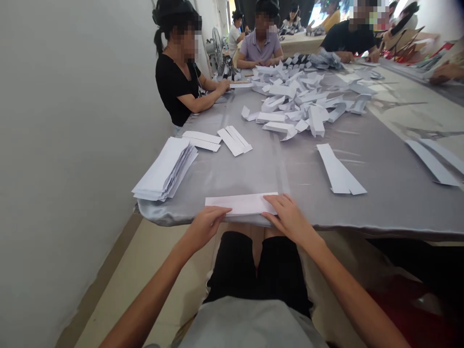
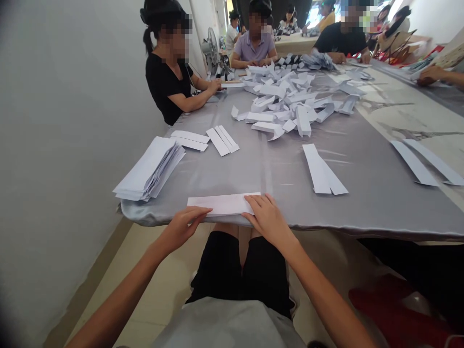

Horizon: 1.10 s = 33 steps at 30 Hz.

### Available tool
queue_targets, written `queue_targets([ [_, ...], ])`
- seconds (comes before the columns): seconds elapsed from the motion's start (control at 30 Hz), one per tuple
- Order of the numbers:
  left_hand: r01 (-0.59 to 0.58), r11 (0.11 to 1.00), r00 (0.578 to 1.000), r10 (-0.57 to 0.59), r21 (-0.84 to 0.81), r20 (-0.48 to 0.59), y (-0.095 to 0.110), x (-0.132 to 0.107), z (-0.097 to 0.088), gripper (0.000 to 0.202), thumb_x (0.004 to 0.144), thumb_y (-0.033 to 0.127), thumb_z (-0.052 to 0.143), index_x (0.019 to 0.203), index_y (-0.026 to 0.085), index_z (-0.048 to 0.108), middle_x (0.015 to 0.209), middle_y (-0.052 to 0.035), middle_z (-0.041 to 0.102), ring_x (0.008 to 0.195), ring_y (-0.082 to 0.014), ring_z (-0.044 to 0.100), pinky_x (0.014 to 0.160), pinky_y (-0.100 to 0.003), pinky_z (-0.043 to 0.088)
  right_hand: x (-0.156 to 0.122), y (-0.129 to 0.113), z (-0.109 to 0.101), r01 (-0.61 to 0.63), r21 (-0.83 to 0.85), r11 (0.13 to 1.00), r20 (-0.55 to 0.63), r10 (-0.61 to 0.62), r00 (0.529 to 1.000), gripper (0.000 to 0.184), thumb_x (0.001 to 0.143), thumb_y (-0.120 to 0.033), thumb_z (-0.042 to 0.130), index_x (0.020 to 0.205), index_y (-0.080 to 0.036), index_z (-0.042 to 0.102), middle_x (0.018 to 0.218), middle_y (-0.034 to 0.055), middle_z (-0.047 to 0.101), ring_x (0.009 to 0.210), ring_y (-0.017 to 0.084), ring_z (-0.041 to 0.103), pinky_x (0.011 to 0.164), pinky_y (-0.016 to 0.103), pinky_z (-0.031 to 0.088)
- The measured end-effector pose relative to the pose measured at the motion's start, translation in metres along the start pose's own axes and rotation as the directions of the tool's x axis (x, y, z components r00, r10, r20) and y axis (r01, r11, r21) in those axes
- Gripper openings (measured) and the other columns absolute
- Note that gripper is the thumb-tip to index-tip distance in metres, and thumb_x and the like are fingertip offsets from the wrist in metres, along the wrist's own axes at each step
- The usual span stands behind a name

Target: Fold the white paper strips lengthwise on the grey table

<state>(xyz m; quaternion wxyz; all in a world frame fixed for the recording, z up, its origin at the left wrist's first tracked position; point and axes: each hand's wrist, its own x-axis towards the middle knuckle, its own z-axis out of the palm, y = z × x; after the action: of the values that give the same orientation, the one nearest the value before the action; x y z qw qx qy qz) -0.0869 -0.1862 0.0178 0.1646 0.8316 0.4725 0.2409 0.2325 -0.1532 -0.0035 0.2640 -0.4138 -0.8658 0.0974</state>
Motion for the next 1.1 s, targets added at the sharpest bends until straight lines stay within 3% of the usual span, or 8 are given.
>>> queue_targets([
  [0.1,0.018,1.0,1.0,-0.018,0.023,0.006,0.0,0.001,0.002,0.037,0.107,0.017,0.045,0.132,0.024,0.071,0.118,-0.0068,0.078,0.108,-0.0233,0.072,0.096,-0.041,0.056,0.003,0.0,0.001,0.045,-0.012,0.999,-0.02,-0.046,0.999,0.027,0.111,-0.035,0.048,0.109,-0.02,0.071,0.112,0.011,0.075,0.111,0.028,0.066,0.107,0.05,0.047],
  [0.2,0.043,0.997,0.999,-0.042,0.062,-0.014,-0.001,0.004,0.006,0.038,0.104,0.014,0.045,0.13,0.023,0.071,0.118,-0.0086,0.077,0.11,-0.0247,0.07,0.096,-0.043,0.054,0.005,-0.001,0.003,0.046,-0.046,0.998,-0.018,-0.047,0.999,0.033,0.112,-0.03,0.045,0.093,-0.02,0.07,0.095,0.0092,0.072,0.095,0.025,0.064,0.092,0.042,0.048],
  [0.37,0.099,0.979,0.994,-0.088,0.177,-0.066,0.002,0.011,0.013,0.034,0.102,0.012,0.047,0.123,0.022,0.072,0.113,-0.0095,0.076,0.107,-0.0271,0.068,0.093,-0.045,0.051,0.01,0.0,0.008,0.025,-0.106,0.994,-0.005,-0.026,1.0,0.031,0.111,-0.03,0.046,0.094,-0.019,0.071,0.092,0.0094,0.07,0.09,0.025,0.063,0.086,0.04,0.046],
  [0.5,0.155,0.955,0.985,-0.131,0.254,-0.111,0.006,0.014,0.016,0.03,0.101,0.015,0.051,0.12,0.022,0.074,0.113,-0.0107,0.074,0.108,-0.0286,0.066,0.094,-0.046,0.049,0.013,0.003,0.01,-0.021,-0.111,0.994,0.003,0.022,1.0,0.028,0.109,-0.032,0.05,0.126,-0.018,0.067,0.122,0.0173,0.067,0.109,0.031,0.062,0.09,0.044,0.05],
  [0.6,0.168,0.94,0.981,-0.128,0.297,-0.147,0.007,0.014,0.017,0.032,0.1,0.017,0.053,0.126,0.022,0.072,0.129,-0.0136,0.069,0.119,-0.0311,0.062,0.1,-0.049,0.049,0.014,0.008,0.013,-0.034,-0.15,0.988,-0.026,0.031,0.999,0.049,0.108,-0.037,0.05,0.153,-0.018,0.05,0.151,0.0204,0.053,0.139,0.037,0.048,0.107,0.052,0.045],
  [0.7,0.152,0.931,0.984,-0.11,0.332,-0.143,0.008,0.014,0.018,0.044,0.101,0.017,0.051,0.143,0.023,0.062,0.152,-0.0148,0.057,0.137,-0.0333,0.053,0.109,-0.053,0.045,0.013,0.013,0.016,0.001,-0.149,0.989,-0.005,-0.002,1.0,0.057,0.108,-0.039,0.049,0.161,-0.019,0.04,0.149,0.018,0.057,0.139,0.037,0.048,0.115,0.056,0.037],
  [0.9,0.131,0.947,0.986,-0.093,0.294,-0.142,0.006,0.016,0.022,0.046,0.101,0.014,0.047,0.145,0.022,0.06,0.139,-0.013,0.066,0.13,-0.03,0.059,0.113,-0.052,0.044,0.011,0.011,0.016,0.01,-0.125,0.992,-0.034,-0.014,0.999,0.047,0.108,-0.037,0.05,0.15,-0.015,0.055,0.127,0.0185,0.065,0.117,0.034,0.057,0.103,0.051,0.045],
  [1.1,0.152,0.938,0.978,-0.098,0.312,-0.182,0.006,0.014,0.024,0.033,0.099,0.014,0.053,0.123,0.024,0.074,0.115,-0.0108,0.072,0.11,-0.0285,0.065,0.112,-0.056,0.044,0.009,0.007,0.014,0.048,-0.088,0.995,-0.064,-0.053,0.997,0.023,0.108,-0.029,0.053,0.113,-0.02,0.074,0.117,0.0135,0.066,0.109,0.029,0.057,0.095,0.044,0.044],
])
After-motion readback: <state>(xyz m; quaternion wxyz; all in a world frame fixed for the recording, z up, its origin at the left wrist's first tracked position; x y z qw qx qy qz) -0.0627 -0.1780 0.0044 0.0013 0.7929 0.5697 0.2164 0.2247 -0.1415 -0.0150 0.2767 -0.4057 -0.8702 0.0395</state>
